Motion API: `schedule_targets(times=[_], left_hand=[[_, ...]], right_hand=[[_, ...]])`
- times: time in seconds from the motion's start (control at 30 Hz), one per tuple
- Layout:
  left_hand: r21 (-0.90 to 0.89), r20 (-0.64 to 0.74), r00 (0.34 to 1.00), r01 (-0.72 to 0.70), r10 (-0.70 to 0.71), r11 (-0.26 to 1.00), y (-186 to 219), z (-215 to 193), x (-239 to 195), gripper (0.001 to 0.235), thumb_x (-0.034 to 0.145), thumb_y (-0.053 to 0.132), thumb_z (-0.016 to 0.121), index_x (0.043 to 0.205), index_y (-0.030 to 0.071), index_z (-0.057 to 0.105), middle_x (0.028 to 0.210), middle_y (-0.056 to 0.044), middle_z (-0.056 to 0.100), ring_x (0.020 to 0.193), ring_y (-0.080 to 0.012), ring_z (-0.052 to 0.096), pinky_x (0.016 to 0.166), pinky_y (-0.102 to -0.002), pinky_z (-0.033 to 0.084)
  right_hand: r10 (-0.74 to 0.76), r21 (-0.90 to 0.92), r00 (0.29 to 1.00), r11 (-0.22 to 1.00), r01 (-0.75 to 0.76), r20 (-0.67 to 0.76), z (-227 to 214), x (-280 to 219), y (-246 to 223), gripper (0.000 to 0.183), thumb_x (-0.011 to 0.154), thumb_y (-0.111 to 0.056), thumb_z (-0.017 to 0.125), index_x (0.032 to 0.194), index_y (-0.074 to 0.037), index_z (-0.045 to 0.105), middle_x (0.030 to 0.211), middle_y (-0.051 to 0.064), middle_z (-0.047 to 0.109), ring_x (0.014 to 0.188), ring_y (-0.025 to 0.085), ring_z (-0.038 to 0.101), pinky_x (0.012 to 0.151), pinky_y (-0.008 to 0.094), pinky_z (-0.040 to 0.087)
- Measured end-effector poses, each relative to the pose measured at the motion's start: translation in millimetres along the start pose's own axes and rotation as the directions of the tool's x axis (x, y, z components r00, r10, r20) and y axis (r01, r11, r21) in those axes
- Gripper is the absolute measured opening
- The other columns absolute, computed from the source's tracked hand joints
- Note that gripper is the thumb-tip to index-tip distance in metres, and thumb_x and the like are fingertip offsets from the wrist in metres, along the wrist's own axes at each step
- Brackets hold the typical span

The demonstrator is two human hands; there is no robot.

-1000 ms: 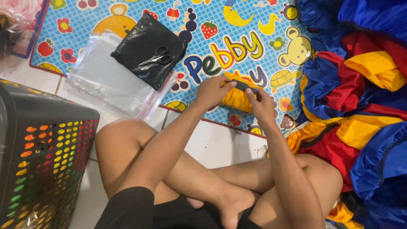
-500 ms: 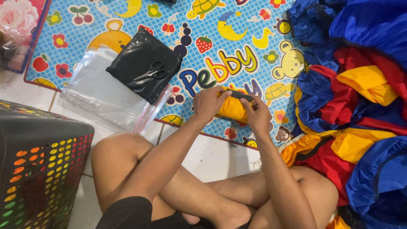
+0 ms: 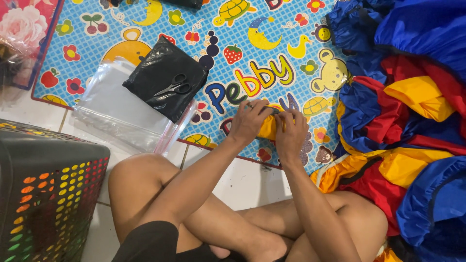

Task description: The person folds a yellow garment and places it into a clear plastic bag. They then seal the bag and set it aside.

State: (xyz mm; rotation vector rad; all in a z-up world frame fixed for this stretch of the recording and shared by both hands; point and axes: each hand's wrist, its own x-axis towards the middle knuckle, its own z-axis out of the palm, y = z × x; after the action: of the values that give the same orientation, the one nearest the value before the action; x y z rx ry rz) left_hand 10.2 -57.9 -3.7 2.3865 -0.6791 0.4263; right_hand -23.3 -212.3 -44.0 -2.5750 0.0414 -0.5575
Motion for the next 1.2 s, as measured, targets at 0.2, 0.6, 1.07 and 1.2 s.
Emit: schedule_targets(times=[0.2, 0.6, 1.07, 1.2], left_hand=[[0.083, -0.084, 0.995, -0.053, 0.060, 0.995, -31, 67, -21, 0.030, 0.091, 0.029, 0.053, 0.111, 0.013, 0.067, 0.117, -0.010, 0.072, 0.121, -0.0258, 0.066, 0.121, -0.048, 0.034], [0.231, 0.039, 0.998, -0.052, 0.045, 0.972, -15, 61, -35, 0.046, 0.104, 0.025, 0.041, 0.148, 0.009, 0.044, 0.150, -0.014, 0.049, 0.147, -0.0333, 0.041, 0.123, -0.045, 0.031], [0.336, 0.108, 0.994, -0.021, -0.017, 0.942, -14, 51, -28, 0.060, 0.108, 0.034, 0.036, 0.164, 0.019, 0.024, 0.168, -0.010, 0.028, 0.156, -0.0342, 0.023, 0.127, -0.053, 0.011], [0.280, 0.213, 0.976, -0.016, -0.046, 0.960, -20, 51, -30, 0.064, 0.107, 0.037, 0.040, 0.166, 0.021, 0.022, 0.170, -0.007, 0.024, 0.158, -0.0329, 0.017, 0.128, -0.053, 0.006]], right_hand=[[-0.034, -0.044, 0.999, 0.998, 0.033, -0.009, 13, -7, 12, 0.021, 0.111, -0.031, 0.052, 0.116, -0.015, 0.064, 0.121, 0.010, 0.061, 0.118, 0.028, 0.059, 0.101, 0.040, 0.045], [-0.032, -0.181, 0.988, 0.982, 0.059, 0.150, 9, -18, -6, 0.050, 0.115, -0.037, 0.024, 0.160, -0.019, 0.035, 0.166, 0.014, 0.034, 0.153, 0.032, 0.030, 0.124, 0.048, 0.011], [0.076, -0.252, 0.956, 0.968, -0.003, 0.282, 17, -18, 3, 0.060, 0.112, -0.045, 0.015, 0.167, -0.021, 0.016, 0.173, 0.009, 0.015, 0.159, 0.026, 0.015, 0.126, 0.044, -0.005], [0.147, -0.201, 0.903, 0.977, -0.069, 0.403, 6, -13, -4, 0.063, 0.110, -0.048, 0.008, 0.168, -0.023, 0.009, 0.174, 0.008, 0.010, 0.160, 0.025, 0.010, 0.126, 0.046, -0.008]])
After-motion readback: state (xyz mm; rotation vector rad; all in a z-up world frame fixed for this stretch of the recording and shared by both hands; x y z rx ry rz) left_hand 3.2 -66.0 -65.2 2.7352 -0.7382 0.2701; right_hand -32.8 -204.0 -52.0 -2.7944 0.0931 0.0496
